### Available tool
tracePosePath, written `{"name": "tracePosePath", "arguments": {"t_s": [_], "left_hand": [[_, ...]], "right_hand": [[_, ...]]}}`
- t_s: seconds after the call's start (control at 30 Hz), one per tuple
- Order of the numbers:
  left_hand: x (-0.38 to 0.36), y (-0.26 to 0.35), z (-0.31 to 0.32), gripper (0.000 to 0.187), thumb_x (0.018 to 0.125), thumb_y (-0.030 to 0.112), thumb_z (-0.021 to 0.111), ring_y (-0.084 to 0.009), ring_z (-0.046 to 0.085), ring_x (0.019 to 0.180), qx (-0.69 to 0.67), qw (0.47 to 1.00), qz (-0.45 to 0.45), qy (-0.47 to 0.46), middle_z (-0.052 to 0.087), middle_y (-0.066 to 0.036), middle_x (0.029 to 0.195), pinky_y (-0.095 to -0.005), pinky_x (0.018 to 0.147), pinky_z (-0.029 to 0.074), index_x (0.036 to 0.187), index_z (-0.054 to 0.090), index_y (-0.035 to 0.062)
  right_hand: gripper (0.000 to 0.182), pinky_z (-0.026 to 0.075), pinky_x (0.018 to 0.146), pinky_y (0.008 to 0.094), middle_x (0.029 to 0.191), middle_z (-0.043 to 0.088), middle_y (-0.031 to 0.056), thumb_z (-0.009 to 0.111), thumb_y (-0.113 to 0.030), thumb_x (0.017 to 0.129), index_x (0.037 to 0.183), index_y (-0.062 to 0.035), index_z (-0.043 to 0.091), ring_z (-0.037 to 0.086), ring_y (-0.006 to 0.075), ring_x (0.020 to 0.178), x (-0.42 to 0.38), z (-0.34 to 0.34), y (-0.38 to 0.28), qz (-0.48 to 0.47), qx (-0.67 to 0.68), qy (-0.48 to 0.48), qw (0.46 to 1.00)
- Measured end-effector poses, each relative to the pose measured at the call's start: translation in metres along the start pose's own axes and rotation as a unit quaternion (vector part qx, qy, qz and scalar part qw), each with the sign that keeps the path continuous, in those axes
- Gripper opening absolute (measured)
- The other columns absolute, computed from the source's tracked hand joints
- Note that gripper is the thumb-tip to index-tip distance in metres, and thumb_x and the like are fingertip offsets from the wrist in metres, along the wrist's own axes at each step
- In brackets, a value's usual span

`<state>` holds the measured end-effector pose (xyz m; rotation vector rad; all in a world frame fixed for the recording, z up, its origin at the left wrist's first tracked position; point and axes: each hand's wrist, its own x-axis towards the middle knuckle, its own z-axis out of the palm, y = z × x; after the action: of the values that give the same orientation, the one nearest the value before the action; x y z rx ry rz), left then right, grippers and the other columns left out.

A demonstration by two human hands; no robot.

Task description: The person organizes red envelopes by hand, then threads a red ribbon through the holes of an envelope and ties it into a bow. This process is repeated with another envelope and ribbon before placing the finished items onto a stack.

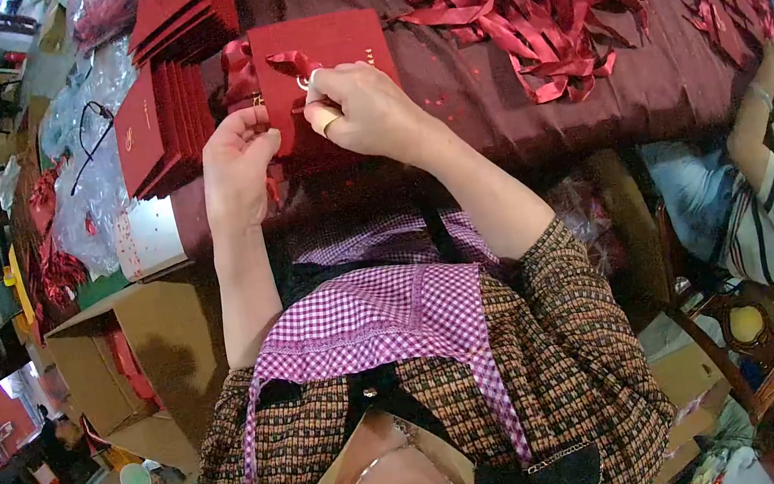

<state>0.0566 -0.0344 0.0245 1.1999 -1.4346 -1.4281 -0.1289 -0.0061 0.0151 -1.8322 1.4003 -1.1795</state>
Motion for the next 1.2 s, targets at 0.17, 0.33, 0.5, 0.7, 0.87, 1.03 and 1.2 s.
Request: {"name": "tracePosePath", "arguments": {"t_s": [0.17, 0.33, 0.5, 0.7, 0.87, 1.03, 1.2], "left_hand": [[0.001, 0.004, 0.001, 0.024, 0.079, -0.007, 0.059, -0.0081, 0.056, 0.079, -0.076, 0.997, -0.018, -0.018, 0.062, -0.004, 0.092, -0.0209, 0.074, 0.046, 0.104, 0.06, -0.0053], [0.0, 0.008, 0.002, 0.026, 0.08, -0.008, 0.058, -0.008, 0.057, 0.08, -0.108, 0.993, -0.036, -0.029, 0.062, -0.005, 0.092, -0.0205, 0.074, 0.046, 0.105, 0.059, -0.0053], [-0.001, 0.01, 0.004, 0.025, 0.081, -0.008, 0.058, -0.0074, 0.057, 0.079, -0.083, 0.996, -0.024, -0.023, 0.062, -0.005, 0.093, -0.0204, 0.074, 0.047, 0.105, 0.059, -0.0051], [-0.004, 0.015, 0.007, 0.022, 0.082, -0.005, 0.059, -0.0059, 0.056, 0.076, -0.055, 0.998, -0.008, -0.026, 0.063, -0.003, 0.092, -0.0198, 0.071, 0.046, 0.105, 0.059, -0.0042], [-0.005, 0.014, 0.008, 0.021, 0.082, -0.003, 0.06, -0.0052, 0.055, 0.074, -0.014, 1.0, 0.006, -0.015, 0.063, -0.002, 0.088, -0.02, 0.068, 0.046, 0.103, 0.061, -0.0043], [-0.003, 0.005, 0.011, 0.02, 0.081, -0.001, 0.063, -0.0052, 0.054, 0.071, 0.037, 0.999, 0.027, 0.027, 0.063, -0.002, 0.083, -0.0205, 0.065, 0.046, 0.1, 0.063, -0.0054], [-0.002, 0.001, 0.009, 0.019, 0.08, -0.001, 0.063, -0.0052, 0.053, 0.07, 0.021, 0.999, 0.019, 0.04, 0.063, -0.002, 0.082, -0.0206, 0.065, 0.045, 0.1, 0.063, -0.0047]], "right_hand": [[0.009, 0.045, 0.066, 0.0348, 0.071, 0.06, 0.0102, 0.063, -0.009, 0.078, 0.079, -0.0015, 0.058, 0.056, 0.0248, 0.07, -0.002, -0.003, 0.003, -0.031, 0.006, -0.012, 0.999], [0.009, 0.044, 0.067, 0.0346, 0.07, 0.059, 0.0095, 0.063, -0.01, 0.079, 0.079, -0.002, 0.059, 0.055, 0.0243, 0.07, -0.002, -0.003, 0.002, -0.028, 0.017, -0.01, 0.999], [0.01, 0.044, 0.069, 0.0349, 0.07, 0.059, 0.0097, 0.064, -0.011, 0.079, 0.079, -0.0025, 0.059, 0.055, 0.0242, 0.071, -0.003, -0.002, 0.001, -0.017, 0.021, -0.006, 1.0], [0.012, 0.043, 0.073, 0.039, 0.069, 0.061, 0.0106, 0.063, -0.016, 0.078, 0.077, -0.0045, 0.06, 0.058, 0.0293, 0.072, -0.002, 0.002, -0.001, -0.018, -0.005, 0.014, 1.0], [0.009, 0.042, 0.071, 0.039, 0.066, 0.057, 0.0102, 0.063, -0.01, 0.075, 0.073, -0.0045, 0.056, 0.055, 0.0287, 0.069, -0.002, 0.008, -0.006, -0.068, -0.055, 0.046, 0.995], [0.01, 0.041, 0.069, 0.0389, 0.065, 0.054, 0.0096, 0.064, -0.006, 0.073, 0.073, -0.005, 0.053, 0.054, 0.0279, 0.068, 0.002, 0.01, -0.018, -0.168, -0.154, 0.091, 0.969], [0.01, 0.041, 0.068, 0.0392, 0.065, 0.053, 0.0096, 0.063, -0.005, 0.074, 0.073, -0.0051, 0.053, 0.054, 0.0277, 0.068, 0.003, 0.013, -0.013, -0.163, -0.13, 0.095, 0.973]]}}
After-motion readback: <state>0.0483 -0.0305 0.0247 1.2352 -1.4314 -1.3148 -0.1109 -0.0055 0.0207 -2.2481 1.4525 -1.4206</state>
